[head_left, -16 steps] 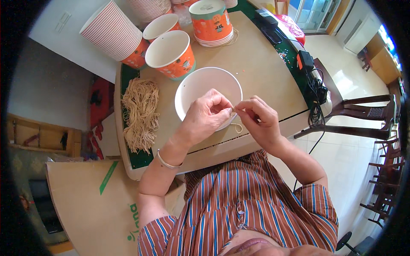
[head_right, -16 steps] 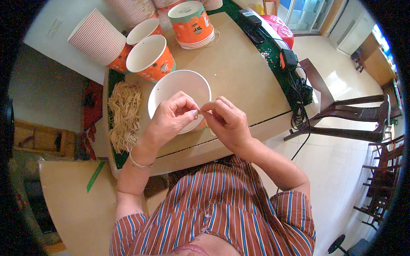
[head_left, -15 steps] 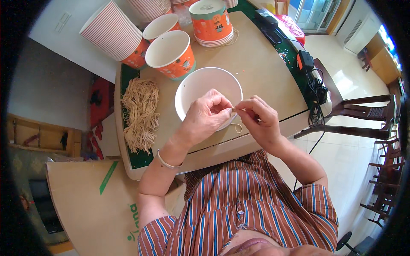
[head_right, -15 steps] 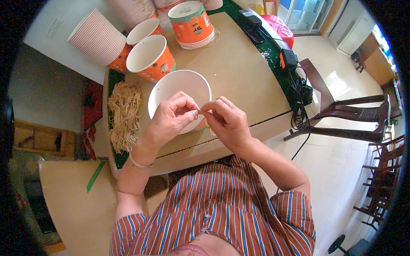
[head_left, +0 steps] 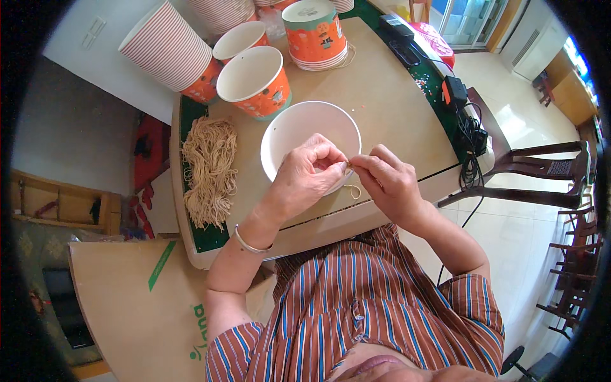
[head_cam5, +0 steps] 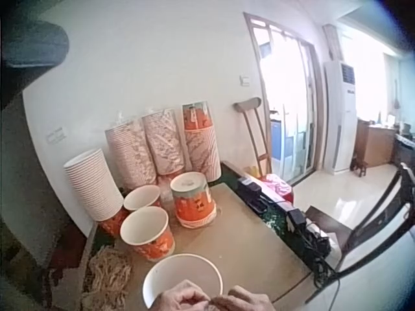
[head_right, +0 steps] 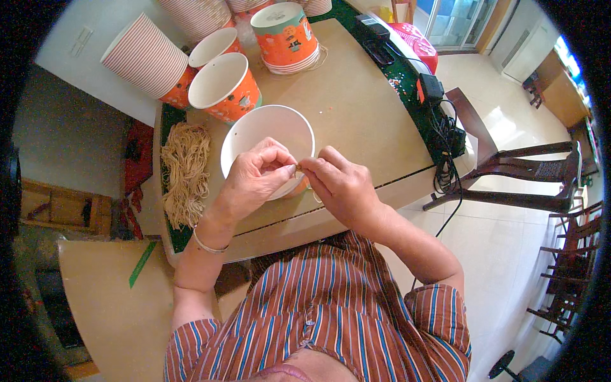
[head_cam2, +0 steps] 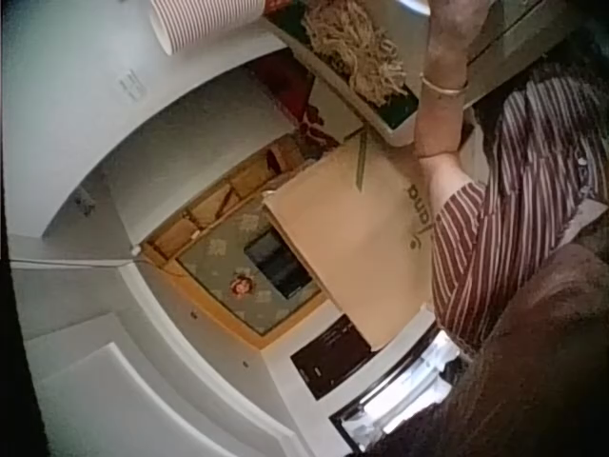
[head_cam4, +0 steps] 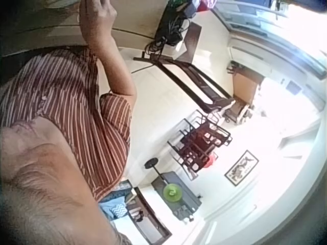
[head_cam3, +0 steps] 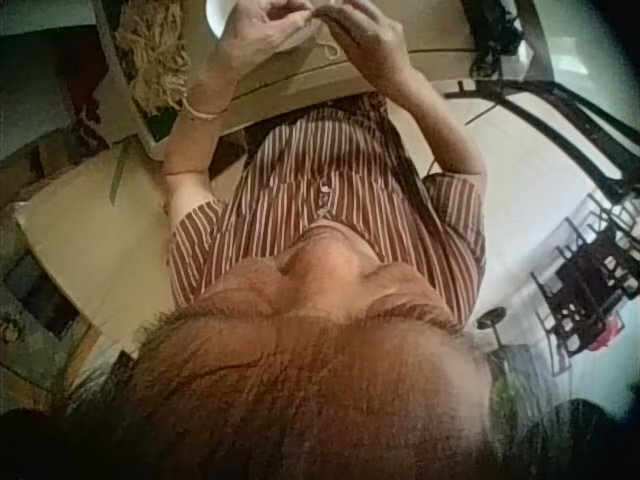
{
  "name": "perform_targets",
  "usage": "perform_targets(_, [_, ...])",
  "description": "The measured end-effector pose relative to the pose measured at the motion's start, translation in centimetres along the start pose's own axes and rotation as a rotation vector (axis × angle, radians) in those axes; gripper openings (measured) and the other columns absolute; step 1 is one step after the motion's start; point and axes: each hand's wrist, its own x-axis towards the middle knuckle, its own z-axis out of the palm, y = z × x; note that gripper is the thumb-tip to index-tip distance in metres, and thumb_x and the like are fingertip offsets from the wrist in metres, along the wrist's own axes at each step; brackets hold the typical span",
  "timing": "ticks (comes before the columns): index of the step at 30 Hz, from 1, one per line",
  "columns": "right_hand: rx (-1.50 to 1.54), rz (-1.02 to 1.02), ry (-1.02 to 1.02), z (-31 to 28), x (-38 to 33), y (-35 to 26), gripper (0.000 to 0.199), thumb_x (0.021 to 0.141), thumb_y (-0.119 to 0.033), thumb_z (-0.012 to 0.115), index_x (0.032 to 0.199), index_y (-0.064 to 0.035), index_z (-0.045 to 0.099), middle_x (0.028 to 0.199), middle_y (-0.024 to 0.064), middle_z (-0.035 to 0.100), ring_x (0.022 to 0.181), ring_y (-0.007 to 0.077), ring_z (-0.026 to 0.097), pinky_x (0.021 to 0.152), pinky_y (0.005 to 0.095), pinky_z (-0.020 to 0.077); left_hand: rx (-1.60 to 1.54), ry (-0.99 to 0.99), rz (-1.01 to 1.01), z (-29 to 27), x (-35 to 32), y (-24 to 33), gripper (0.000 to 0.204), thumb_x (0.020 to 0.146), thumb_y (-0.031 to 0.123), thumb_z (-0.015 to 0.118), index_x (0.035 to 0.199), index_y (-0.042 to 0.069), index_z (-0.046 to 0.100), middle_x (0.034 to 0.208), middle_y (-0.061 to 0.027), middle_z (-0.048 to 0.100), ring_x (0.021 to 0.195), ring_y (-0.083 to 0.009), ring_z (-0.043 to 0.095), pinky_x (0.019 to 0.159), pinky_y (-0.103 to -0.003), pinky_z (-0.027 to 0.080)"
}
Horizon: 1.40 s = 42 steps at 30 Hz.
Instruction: Attaching pre-cut strings to the holes of paper cups for packaging.
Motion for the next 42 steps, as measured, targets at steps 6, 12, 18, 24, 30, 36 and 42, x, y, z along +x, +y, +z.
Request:
perform_targets(6, [0.005, 0.058, -0.005, -0.28, 0.06, -0.27, 0.014, 0.088, -0.005, 0.069, 0.101, -0.0072, 0.065, 0.083, 0.0098, 0.060, 0.069, 0.0304, 0.066, 0.058, 0.0388, 0.0533, -0.012, -0.007, -0.023, 0.09, 0.14, -0.06, 0.007, 0.093, 0.003, 0.064, 0.094, -0.003, 0.068, 0.098, -0.0024, 0.057, 0.092, -0.0089, 0.059, 0.083, -0.024, 0.050])
perform_targets(12, [0.016, -0.029, -0.025, -0.55, 0.34, -0.25, 0.014, 0.087, -0.004, 0.069, 0.100, -0.0067, 0.065, 0.084, 0.0105, 0.060, 0.068, 0.0303, 0.065, 0.058, 0.0391, 0.0532, -0.051, 0.027, 0.007, 0.18, 0.07, -0.71, 0.012, 0.091, 0.008, 0.068, 0.092, -0.003, 0.069, 0.095, -0.0040, 0.058, 0.083, -0.0102, 0.058, 0.077, -0.026, 0.050])
perform_targets(18, [0.009, -0.020, -0.032, -0.35, 0.38, 0.02, 0.013, 0.087, -0.006, 0.069, 0.100, -0.0066, 0.065, 0.084, 0.0103, 0.059, 0.068, 0.0296, 0.065, 0.058, 0.0387, 0.0541, -0.043, 0.018, 0.026, 0.18, 0.13, -0.86, 0.011, 0.091, 0.008, 0.067, 0.092, -0.003, 0.069, 0.095, -0.0045, 0.058, 0.083, -0.0105, 0.059, 0.077, -0.026, 0.050])
perform_targets(24, [-0.045, -0.061, -0.047, -0.35, 0.45, 0.22, 0.012, 0.088, -0.008, 0.069, 0.100, -0.0071, 0.066, 0.084, 0.0092, 0.059, 0.068, 0.0277, 0.066, 0.058, 0.0378, 0.0551, 0.010, 0.009, 0.058, 0.24, -0.02, -0.62, 0.005, 0.091, 0.003, 0.067, 0.093, -0.002, 0.068, 0.097, -0.0037, 0.059, 0.091, -0.0106, 0.060, 0.084, -0.026, 0.050])
perform_targets(30, [-0.147, -0.143, -0.051, -0.46, 0.40, 0.13, 0.017, 0.084, -0.007, 0.070, 0.101, -0.0079, 0.066, 0.086, 0.0070, 0.057, 0.069, 0.0233, 0.066, 0.057, 0.0346, 0.0558, 0.038, 0.028, 0.052, 0.34, -0.05, -0.18, 0.005, 0.091, 0.002, 0.067, 0.092, -0.002, 0.069, 0.096, -0.0036, 0.061, 0.090, -0.0106, 0.060, 0.082, -0.025, 0.051])
perform_targets(36, [-0.259, -0.211, -0.118, -0.56, 0.48, 0.10, 0.022, 0.077, -0.006, 0.069, 0.098, -0.0064, 0.062, 0.084, 0.0073, 0.054, 0.066, 0.0221, 0.065, 0.054, 0.0346, 0.0543, 0.031, 0.018, 0.046, 0.31, 0.00, -0.36, 0.004, 0.089, 0.001, 0.068, 0.091, -0.002, 0.070, 0.094, -0.0039, 0.061, 0.088, -0.0105, 0.061, 0.081, -0.025, 0.051])
perform_targets(42, [-0.317, -0.278, -0.153, -0.49, 0.57, -0.16, 0.017, 0.077, -0.006, 0.068, 0.089, -0.0045, 0.057, 0.082, 0.0085, 0.053, 0.063, 0.0229, 0.064, 0.052, 0.0345, 0.0532, 0.035, 0.021, 0.044, 0.35, -0.16, -0.13, 0.003, 0.088, 0.000, 0.069, 0.090, -0.002, 0.071, 0.093, -0.0039, 0.061, 0.087, -0.0104, 0.061, 0.079, -0.025, 0.052])
